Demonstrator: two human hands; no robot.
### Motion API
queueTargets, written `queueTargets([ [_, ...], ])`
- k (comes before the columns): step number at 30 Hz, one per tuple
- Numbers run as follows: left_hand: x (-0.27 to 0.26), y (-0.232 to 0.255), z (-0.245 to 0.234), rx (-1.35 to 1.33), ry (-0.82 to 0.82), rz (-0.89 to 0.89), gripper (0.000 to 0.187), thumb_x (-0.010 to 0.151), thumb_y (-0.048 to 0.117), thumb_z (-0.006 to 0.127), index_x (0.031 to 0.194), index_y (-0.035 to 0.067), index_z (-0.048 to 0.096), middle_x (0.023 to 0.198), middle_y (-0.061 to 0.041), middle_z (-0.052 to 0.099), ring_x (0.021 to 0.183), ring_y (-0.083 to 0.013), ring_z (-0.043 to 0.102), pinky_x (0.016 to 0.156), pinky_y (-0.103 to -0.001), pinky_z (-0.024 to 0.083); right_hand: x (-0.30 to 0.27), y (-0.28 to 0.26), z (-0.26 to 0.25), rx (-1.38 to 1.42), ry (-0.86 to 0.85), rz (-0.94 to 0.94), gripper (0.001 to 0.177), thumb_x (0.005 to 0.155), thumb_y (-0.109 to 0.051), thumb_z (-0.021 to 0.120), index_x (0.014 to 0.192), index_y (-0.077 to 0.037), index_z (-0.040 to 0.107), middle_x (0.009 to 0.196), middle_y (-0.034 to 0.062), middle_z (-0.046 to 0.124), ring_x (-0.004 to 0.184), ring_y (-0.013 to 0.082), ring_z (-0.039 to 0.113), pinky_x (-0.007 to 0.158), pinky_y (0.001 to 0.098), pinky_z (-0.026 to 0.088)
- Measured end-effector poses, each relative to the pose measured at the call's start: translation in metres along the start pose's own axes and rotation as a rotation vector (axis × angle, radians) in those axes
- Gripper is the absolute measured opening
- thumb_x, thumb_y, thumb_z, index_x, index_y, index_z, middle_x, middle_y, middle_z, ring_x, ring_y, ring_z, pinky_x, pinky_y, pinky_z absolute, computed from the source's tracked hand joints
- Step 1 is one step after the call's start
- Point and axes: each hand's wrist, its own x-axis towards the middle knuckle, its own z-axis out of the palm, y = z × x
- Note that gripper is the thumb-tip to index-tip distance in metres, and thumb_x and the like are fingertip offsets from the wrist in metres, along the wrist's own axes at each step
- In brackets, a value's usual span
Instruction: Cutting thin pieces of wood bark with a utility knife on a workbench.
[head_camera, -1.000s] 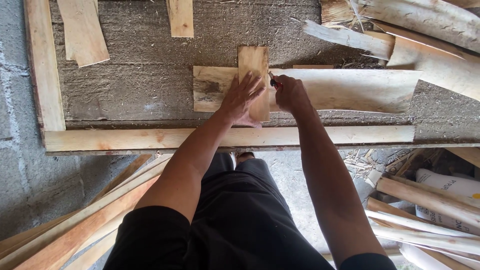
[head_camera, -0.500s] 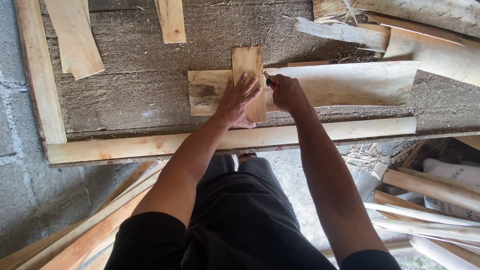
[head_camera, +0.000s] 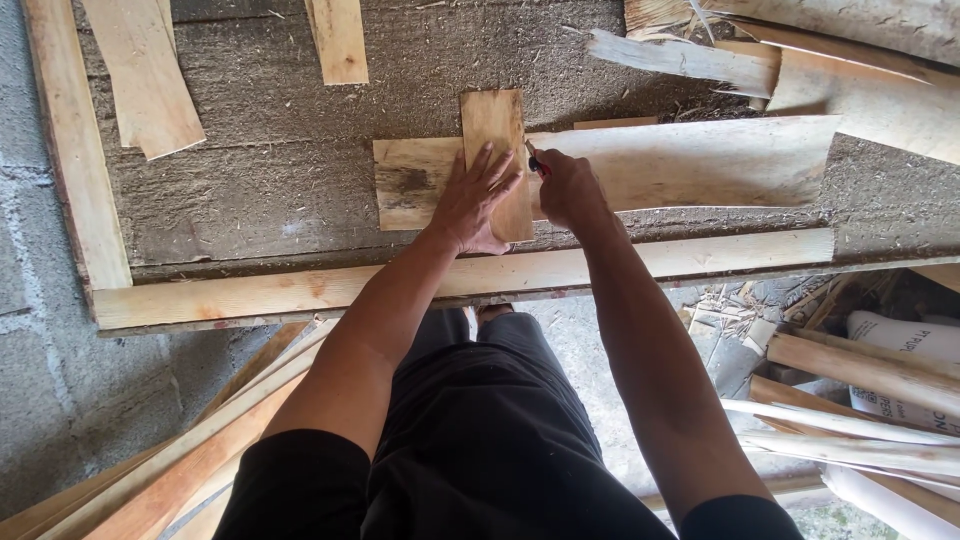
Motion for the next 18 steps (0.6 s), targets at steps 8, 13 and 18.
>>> queueTargets([
  [8, 0.030, -0.020, 0.087, 0.606, 0.564, -0.068, 0.117, 0.070, 0.066, 0.085, 0.158, 0.039, 0.013, 0.173, -0.005, -0.001, 0.159, -0.0337, -0.003, 0.128, -0.062, 0.000, -0.002, -0.002, 0.005, -0.085, 0.020, -0.032, 0.039, 0.099, -0.004, 0.056, 0.136, -0.012, 0.065, 0.111, 0.0273, 0.072, 0.098, 0.0404, 0.073, 0.085, 0.0479, 0.059],
  [13, 0.026, -0.006, 0.035, 0.284, 0.105, -0.032, 0.114, 0.073, 0.078, 0.070, 0.163, 0.032, 0.016, 0.171, -0.006, 0.001, 0.156, -0.0333, 0.001, 0.125, -0.059, 0.003, -0.001, 0.010, 0.018, -0.010, 0.057, -0.103, 0.038, 0.100, -0.004, 0.055, 0.137, -0.006, 0.061, 0.113, 0.0248, 0.073, 0.096, 0.0374, 0.075, 0.083, 0.0439, 0.062],
  [18, 0.019, -0.016, 0.052, 0.167, 0.275, 0.035, 0.119, 0.069, 0.089, 0.063, 0.165, 0.033, 0.020, 0.173, -0.004, 0.005, 0.158, -0.0333, 0.004, 0.126, -0.061, 0.004, 0.001, 0.017, 0.019, 0.058, 0.080, -0.159, 0.036, 0.101, -0.004, 0.054, 0.136, -0.005, 0.062, 0.113, 0.0252, 0.073, 0.097, 0.0373, 0.075, 0.083, 0.0424, 0.063],
])
